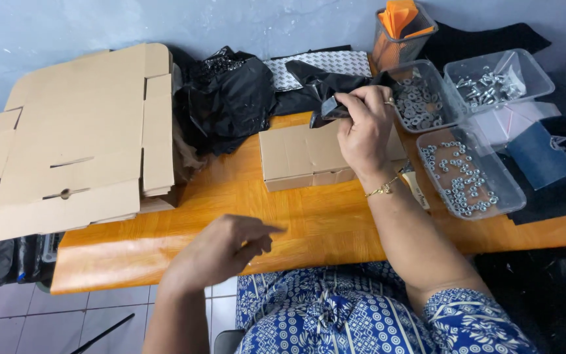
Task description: Applying a substance to a cardboard box and wrapping it in black plastic film
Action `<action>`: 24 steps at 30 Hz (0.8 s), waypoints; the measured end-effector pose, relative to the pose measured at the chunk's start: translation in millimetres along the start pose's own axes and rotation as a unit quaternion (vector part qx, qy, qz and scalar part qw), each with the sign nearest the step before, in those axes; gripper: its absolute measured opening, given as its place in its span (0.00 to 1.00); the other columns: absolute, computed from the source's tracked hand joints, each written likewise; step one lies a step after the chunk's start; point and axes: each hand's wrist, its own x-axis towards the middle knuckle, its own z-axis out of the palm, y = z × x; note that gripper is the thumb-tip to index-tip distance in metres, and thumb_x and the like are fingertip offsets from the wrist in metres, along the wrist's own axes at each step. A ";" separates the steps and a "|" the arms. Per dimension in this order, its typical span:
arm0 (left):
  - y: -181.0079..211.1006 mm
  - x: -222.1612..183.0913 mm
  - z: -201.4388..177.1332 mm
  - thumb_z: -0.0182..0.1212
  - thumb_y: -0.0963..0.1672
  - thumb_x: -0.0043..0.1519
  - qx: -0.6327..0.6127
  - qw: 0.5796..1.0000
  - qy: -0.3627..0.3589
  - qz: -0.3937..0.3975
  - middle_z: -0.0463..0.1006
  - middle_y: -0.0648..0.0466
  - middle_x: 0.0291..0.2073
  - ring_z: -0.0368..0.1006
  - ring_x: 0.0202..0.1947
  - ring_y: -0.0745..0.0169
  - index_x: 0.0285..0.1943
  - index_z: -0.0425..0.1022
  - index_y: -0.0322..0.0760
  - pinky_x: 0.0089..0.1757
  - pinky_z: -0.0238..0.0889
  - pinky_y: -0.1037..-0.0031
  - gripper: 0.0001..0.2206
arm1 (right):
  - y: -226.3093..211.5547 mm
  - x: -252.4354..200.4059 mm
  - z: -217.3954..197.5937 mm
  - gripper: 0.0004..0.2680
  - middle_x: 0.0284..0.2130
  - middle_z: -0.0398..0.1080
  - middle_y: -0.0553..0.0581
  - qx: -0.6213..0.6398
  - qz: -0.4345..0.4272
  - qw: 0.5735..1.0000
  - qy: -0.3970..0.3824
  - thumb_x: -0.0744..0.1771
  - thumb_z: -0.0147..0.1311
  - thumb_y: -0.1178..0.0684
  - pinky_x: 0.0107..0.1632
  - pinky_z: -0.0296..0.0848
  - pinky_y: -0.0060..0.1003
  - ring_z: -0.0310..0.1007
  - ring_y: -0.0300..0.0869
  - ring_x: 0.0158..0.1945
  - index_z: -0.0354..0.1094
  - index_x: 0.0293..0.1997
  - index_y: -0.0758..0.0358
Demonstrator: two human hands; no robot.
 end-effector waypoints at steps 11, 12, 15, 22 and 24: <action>-11.4 48.4 5.0 0.67 0.52 0.59 0.029 0.997 -0.061 -0.047 0.82 0.43 0.29 0.82 0.36 0.38 0.33 0.82 0.37 0.38 0.74 0.56 0.15 | 11.2 -11.7 14.1 0.10 0.33 0.65 0.54 0.039 -0.027 0.999 0.020 0.62 0.51 0.67 0.48 0.71 0.46 0.68 0.53 0.42 0.78 0.40 0.61; -10.0 42.3 9.3 0.68 0.54 0.57 0.071 0.977 -0.183 -0.080 0.83 0.44 0.29 0.82 0.38 0.38 0.35 0.84 0.39 0.38 0.74 0.55 0.17 | 11.9 -10.8 12.8 0.10 0.33 0.65 0.54 0.047 -0.026 0.998 0.021 0.62 0.52 0.68 0.48 0.71 0.45 0.68 0.53 0.41 0.78 0.40 0.62; -14.5 13.5 40.4 0.67 0.56 0.62 0.078 0.907 -0.377 -0.172 0.82 0.52 0.28 0.81 0.32 0.52 0.40 0.84 0.41 0.35 0.72 0.71 0.18 | 21.5 -18.6 16.0 0.10 0.33 0.65 0.53 0.041 -0.017 0.999 0.018 0.62 0.52 0.67 0.49 0.72 0.45 0.69 0.52 0.42 0.78 0.41 0.61; 3.9 20.0 9.0 0.61 0.41 0.61 0.015 0.978 -0.193 -0.083 0.80 0.50 0.19 0.82 0.25 0.51 0.29 0.79 0.37 0.31 0.73 0.70 0.07 | -2.7 -11.0 16.8 0.09 0.33 0.65 0.55 0.070 -0.019 0.997 0.005 0.62 0.53 0.67 0.48 0.70 0.45 0.68 0.53 0.41 0.77 0.41 0.62; 2.6 45.0 5.0 0.66 0.43 0.61 -0.100 0.995 -0.004 0.002 0.74 0.45 0.17 0.74 0.21 0.57 0.29 0.78 0.34 0.29 0.69 0.65 0.09 | -7.1 -10.8 13.3 0.09 0.32 0.65 0.55 0.081 -0.003 0.997 -0.010 0.62 0.54 0.67 0.46 0.70 0.46 0.69 0.54 0.40 0.76 0.41 0.62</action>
